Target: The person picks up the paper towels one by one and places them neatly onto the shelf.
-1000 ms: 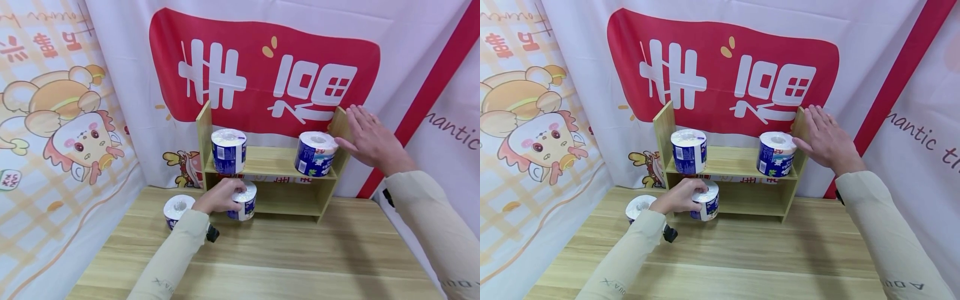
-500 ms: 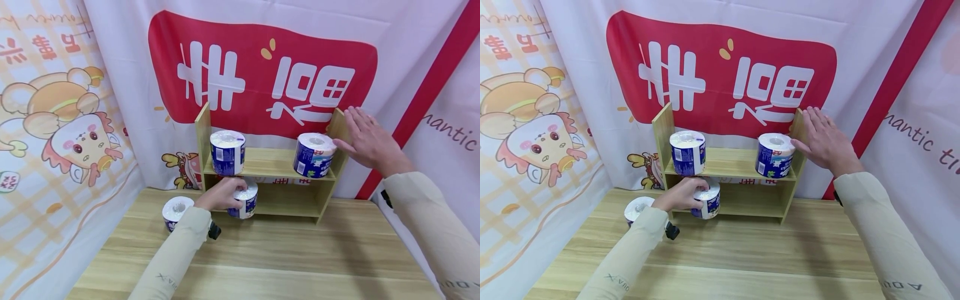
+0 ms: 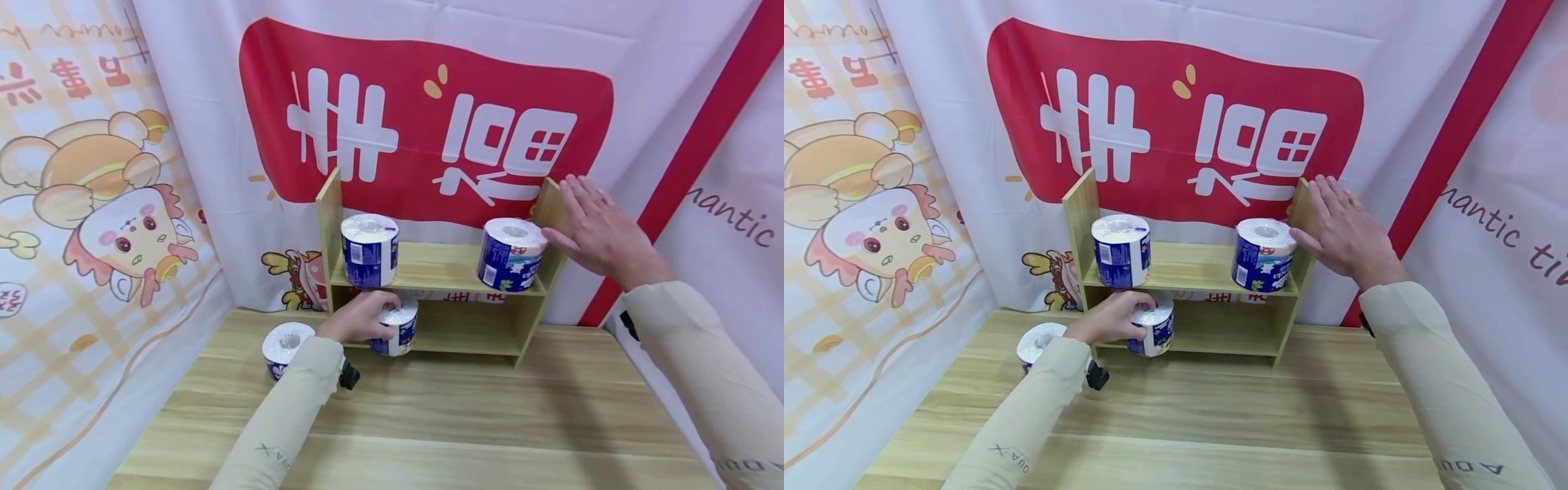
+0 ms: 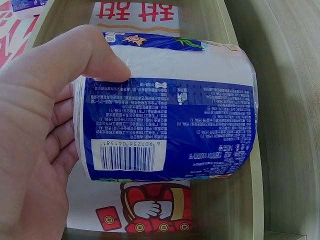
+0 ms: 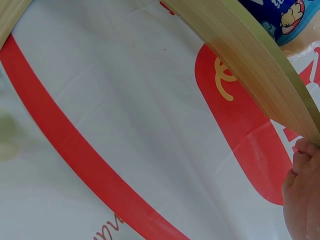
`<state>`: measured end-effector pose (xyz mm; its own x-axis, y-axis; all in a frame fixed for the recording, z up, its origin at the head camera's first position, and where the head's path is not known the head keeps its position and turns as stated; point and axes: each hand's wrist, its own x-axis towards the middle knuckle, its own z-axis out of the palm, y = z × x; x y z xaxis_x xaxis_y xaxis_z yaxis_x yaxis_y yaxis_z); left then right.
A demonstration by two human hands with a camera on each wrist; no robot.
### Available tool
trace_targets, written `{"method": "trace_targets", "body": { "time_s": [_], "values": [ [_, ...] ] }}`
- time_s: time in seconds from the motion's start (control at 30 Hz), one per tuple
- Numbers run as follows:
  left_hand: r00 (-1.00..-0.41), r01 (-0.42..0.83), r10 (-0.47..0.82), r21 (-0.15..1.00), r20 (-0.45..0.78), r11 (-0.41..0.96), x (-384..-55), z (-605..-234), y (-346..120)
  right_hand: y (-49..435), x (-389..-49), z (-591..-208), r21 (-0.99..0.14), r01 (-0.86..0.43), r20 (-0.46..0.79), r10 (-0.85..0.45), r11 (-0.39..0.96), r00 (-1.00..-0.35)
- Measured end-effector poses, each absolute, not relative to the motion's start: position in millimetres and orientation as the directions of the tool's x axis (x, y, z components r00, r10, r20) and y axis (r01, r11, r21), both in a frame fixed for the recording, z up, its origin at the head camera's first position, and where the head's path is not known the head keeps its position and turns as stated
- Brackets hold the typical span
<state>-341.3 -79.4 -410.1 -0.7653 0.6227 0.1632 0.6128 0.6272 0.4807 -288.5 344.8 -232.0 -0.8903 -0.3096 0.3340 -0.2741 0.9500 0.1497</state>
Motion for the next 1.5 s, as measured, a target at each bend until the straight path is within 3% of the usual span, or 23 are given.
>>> {"method": "trace_targets", "body": {
  "time_s": [1.5],
  "values": [
    [-0.811,0.55,0.574,0.482,0.111,0.682,-356,-420,-82,344,-289,-233,0.161,-0.275,0.343,-0.315,0.948,-0.885]
  ]
}}
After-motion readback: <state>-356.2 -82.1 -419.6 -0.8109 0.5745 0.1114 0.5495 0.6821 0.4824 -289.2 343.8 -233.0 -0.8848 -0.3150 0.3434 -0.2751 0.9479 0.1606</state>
